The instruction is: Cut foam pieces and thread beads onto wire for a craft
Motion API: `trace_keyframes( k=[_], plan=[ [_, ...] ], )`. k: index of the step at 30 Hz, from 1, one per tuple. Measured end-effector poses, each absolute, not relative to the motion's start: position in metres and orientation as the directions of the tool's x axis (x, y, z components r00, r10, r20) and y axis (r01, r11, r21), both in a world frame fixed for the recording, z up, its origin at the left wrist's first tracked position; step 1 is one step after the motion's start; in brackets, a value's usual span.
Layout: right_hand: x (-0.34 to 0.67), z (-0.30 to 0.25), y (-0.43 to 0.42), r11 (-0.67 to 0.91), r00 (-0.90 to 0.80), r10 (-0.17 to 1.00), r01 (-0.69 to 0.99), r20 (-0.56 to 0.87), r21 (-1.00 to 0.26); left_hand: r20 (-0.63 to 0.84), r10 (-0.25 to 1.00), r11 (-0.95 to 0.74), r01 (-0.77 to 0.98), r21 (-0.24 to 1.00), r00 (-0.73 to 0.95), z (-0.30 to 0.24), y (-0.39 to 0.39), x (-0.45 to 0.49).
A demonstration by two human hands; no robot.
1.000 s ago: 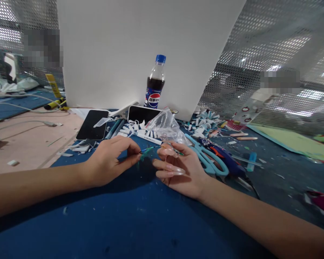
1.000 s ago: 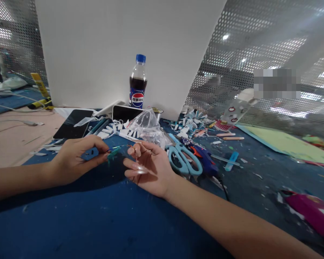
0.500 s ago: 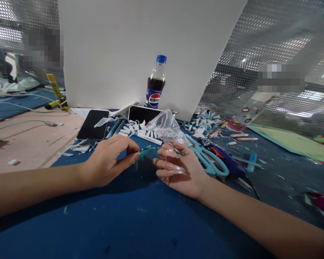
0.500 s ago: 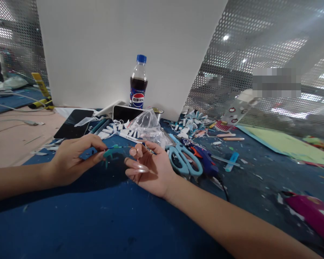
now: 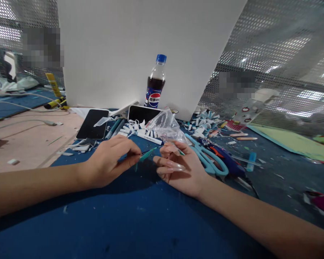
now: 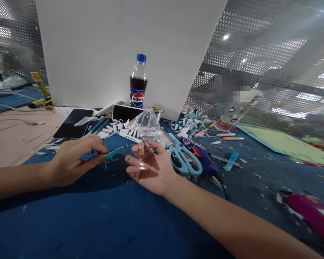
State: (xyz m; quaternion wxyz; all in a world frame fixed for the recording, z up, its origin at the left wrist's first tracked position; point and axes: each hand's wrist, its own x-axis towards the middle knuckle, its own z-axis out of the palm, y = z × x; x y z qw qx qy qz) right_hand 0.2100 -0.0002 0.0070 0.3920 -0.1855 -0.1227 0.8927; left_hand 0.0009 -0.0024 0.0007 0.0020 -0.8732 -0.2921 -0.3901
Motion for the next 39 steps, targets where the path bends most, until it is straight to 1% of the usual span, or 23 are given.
trace_keyframes(
  k=[3,7,12,18,21,27,35,39],
  plan=[
    [0.2106,0.0069,0.0001,-0.670,-0.630,0.740,-0.656,-0.236,-0.348,0.690,0.496,-0.837,0.501,0.218,0.527,0.0001,-0.0018,0.0013],
    [0.2105,0.0065,-0.0001,-0.684,-0.659,0.724,-0.651,-0.203,-0.329,0.690,0.493,-0.839,0.501,0.215,0.530,-0.0008,-0.0013,0.0012],
    [0.2104,0.0064,-0.0011,-0.680,-0.681,0.715,-0.627,-0.158,-0.380,0.692,0.480,-0.848,0.489,0.206,0.540,-0.0007,-0.0008,0.0011],
    [0.2096,0.0072,-0.0018,-0.676,-0.686,0.711,-0.606,-0.155,-0.419,0.699,0.485,-0.843,0.494,0.213,0.525,0.0003,-0.0018,0.0012],
    [0.2092,0.0071,-0.0019,-0.670,-0.687,0.711,-0.600,-0.147,-0.437,0.715,0.451,-0.862,0.469,0.193,0.534,0.0006,-0.0017,0.0016],
    [0.2097,0.0060,-0.0019,-0.664,-0.682,0.716,-0.596,-0.153,-0.451,0.769,0.311,-0.920,0.380,0.096,0.558,0.0020,0.0012,0.0032],
    [0.2088,0.0052,-0.0005,-0.663,-0.698,0.704,-0.582,-0.130,-0.471,0.768,0.280,-0.933,0.352,0.077,0.576,0.0040,0.0001,0.0028],
    [0.2092,0.0048,-0.0005,-0.661,-0.699,0.704,-0.582,-0.124,-0.475,0.751,0.304,-0.930,0.353,0.101,0.587,0.0048,-0.0014,0.0023]
  ],
)
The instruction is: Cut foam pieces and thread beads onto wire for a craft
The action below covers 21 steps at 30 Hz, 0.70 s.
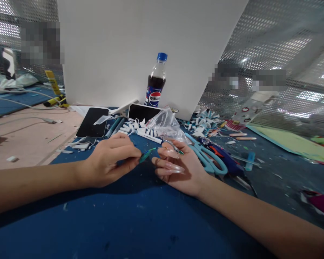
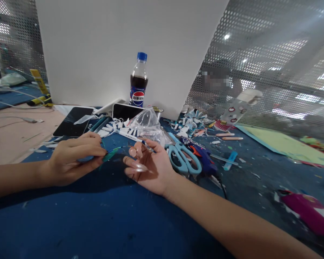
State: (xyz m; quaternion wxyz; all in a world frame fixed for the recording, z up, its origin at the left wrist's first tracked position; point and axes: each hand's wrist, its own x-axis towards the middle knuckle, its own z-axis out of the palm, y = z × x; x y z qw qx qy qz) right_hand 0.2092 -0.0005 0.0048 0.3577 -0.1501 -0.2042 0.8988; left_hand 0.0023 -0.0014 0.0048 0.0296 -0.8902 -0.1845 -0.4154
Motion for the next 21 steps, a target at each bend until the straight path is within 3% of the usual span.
trace_keyframes(
  k=[11,21],
  plan=[
    [0.2079,0.0062,-0.0016,-0.662,-0.682,0.715,-0.591,-0.154,-0.460,0.762,0.218,-0.951,0.307,0.027,0.610,0.0025,-0.0009,-0.0007],
    [0.2102,0.0045,-0.0007,-0.662,-0.660,0.729,-0.613,-0.181,-0.431,0.764,0.278,-0.941,0.325,0.095,0.583,0.0009,0.0005,0.0000]
  ],
)
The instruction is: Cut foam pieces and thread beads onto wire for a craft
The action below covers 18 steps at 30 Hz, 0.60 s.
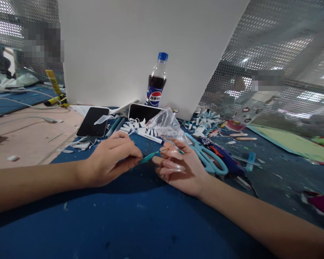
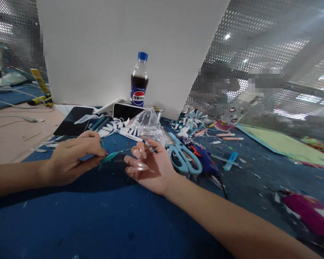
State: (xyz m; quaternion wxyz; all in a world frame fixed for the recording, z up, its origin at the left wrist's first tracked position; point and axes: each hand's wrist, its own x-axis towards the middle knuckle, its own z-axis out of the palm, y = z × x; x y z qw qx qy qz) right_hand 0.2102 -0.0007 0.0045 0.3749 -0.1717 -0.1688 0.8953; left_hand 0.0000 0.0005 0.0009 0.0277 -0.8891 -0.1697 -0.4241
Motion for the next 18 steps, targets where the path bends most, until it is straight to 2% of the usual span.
trace_keyframes(
  k=[10,18],
  plan=[
    [0.2108,0.0054,-0.0013,-0.667,-0.654,0.731,-0.622,-0.196,-0.411,0.770,0.273,-0.944,0.314,0.099,0.577,0.0014,-0.0004,-0.0004],
    [0.2088,0.0074,-0.0026,-0.666,-0.647,0.732,-0.613,-0.213,-0.425,0.681,0.476,-0.879,0.332,0.343,0.557,-0.0002,0.0010,-0.0039]
  ],
)
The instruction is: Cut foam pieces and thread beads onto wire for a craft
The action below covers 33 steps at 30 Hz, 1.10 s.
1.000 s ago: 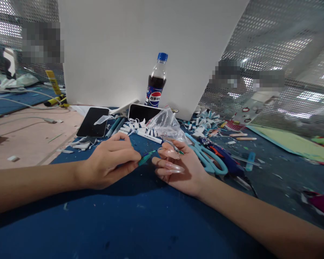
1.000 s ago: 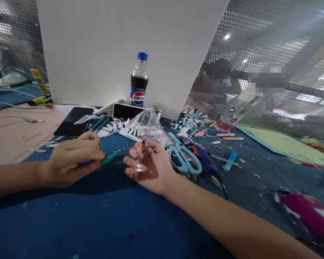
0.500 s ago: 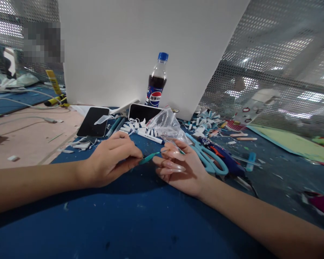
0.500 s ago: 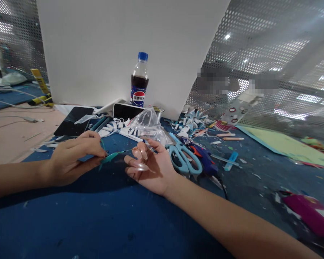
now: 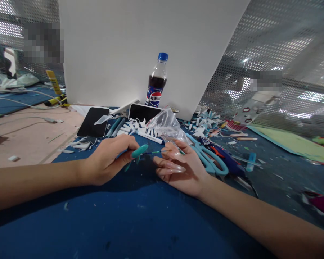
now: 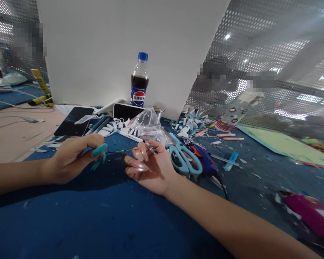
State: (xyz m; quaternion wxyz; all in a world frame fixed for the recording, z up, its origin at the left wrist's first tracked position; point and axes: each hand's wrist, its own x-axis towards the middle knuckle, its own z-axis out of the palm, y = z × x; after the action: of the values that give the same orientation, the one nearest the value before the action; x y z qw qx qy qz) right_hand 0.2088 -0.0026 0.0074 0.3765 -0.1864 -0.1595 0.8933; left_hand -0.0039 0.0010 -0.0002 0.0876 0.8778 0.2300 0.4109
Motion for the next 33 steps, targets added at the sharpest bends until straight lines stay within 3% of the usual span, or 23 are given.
trace_keyframes(
  k=[14,33],
  plan=[
    [0.2087,0.0066,-0.0037,-0.637,-0.679,0.724,-0.591,-0.121,-0.495,0.686,0.513,-0.848,0.427,0.314,0.516,-0.0008,-0.0012,-0.0020],
    [0.2073,0.0085,-0.0042,-0.628,-0.663,0.738,-0.604,-0.129,-0.491,0.716,0.521,-0.839,0.435,0.328,0.465,-0.0007,-0.0020,-0.0029]
  ],
)
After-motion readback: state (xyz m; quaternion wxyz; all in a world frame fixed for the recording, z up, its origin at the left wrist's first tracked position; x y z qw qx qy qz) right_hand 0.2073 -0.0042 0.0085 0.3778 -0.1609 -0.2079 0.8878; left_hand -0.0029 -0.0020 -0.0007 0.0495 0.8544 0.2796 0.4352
